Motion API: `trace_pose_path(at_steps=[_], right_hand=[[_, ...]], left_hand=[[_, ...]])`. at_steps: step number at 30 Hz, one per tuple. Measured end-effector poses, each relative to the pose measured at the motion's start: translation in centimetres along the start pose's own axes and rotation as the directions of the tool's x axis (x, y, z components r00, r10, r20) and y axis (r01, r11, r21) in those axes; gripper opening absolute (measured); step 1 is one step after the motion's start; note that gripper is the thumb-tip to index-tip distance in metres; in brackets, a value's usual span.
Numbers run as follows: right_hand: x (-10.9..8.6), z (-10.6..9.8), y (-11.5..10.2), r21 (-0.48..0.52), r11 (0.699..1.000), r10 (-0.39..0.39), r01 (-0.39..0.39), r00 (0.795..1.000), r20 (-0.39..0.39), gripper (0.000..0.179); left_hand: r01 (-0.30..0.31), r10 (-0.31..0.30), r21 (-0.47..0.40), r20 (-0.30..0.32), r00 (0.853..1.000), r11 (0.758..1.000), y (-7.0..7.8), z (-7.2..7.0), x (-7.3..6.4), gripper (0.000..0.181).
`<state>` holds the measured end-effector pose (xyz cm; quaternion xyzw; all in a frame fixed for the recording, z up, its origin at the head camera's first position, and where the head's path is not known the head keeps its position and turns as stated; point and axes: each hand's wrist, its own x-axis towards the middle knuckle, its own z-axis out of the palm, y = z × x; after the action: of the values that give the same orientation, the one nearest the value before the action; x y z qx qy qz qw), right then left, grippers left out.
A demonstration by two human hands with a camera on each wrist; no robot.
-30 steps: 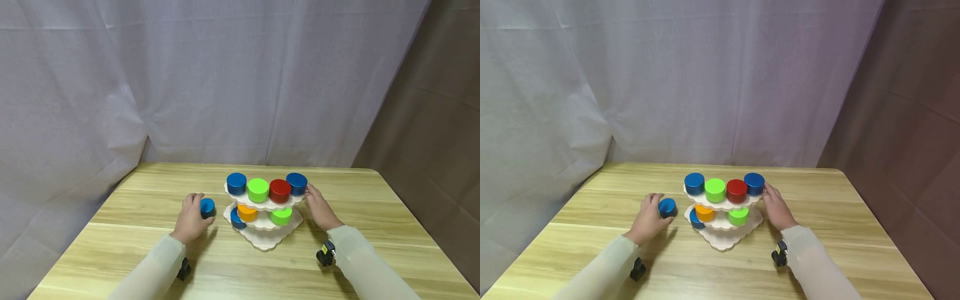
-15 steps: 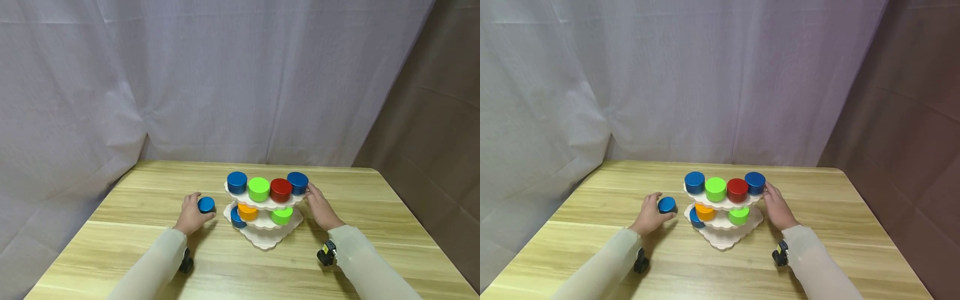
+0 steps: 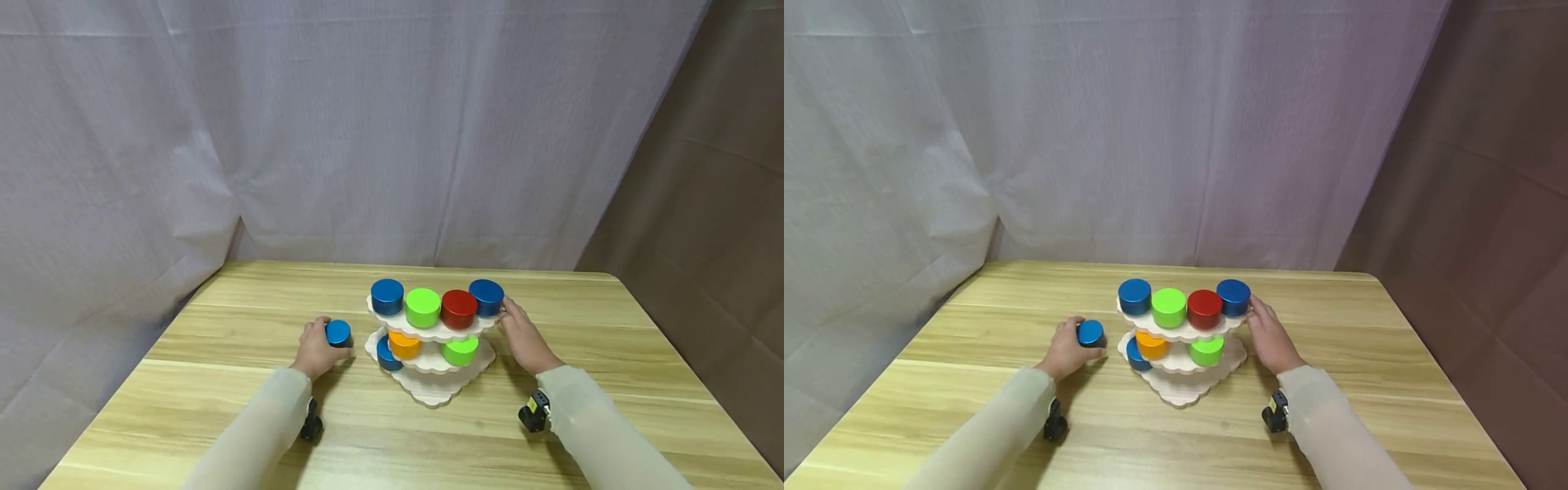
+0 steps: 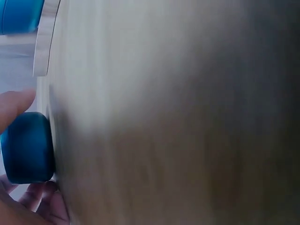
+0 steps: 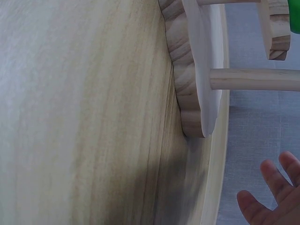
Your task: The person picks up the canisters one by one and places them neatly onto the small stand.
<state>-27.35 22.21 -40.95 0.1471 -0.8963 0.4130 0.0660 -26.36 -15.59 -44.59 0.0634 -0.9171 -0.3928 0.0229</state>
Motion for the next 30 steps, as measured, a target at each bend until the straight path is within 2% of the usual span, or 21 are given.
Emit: trace_pose_path(at_steps=[7, 23, 30], right_hand=[[0.01, -0.08, -0.1, -0.012, 1.0, 0.008, -0.008, 1.0, 0.008, 0.053], [0.02, -0.14, 0.08, -0.008, 1.0, 0.007, -0.007, 1.0, 0.004, 0.053], [0.06, 0.09, 0.09, 0.005, 1.0, 0.003, -0.003, 1.0, 0.004, 0.053]], left_hand=[[0.012, -0.013, -0.027, -0.032, 0.999, 1.0, -0.23, 0.23, 0.1, 0.081], [0.019, -0.022, -0.065, -0.043, 0.999, 0.998, -0.23, 0.38, 0.11, 0.069], [-0.022, 0.008, -0.176, -0.076, 0.997, 0.984, -0.62, 0.14, -0.19, 0.066]])
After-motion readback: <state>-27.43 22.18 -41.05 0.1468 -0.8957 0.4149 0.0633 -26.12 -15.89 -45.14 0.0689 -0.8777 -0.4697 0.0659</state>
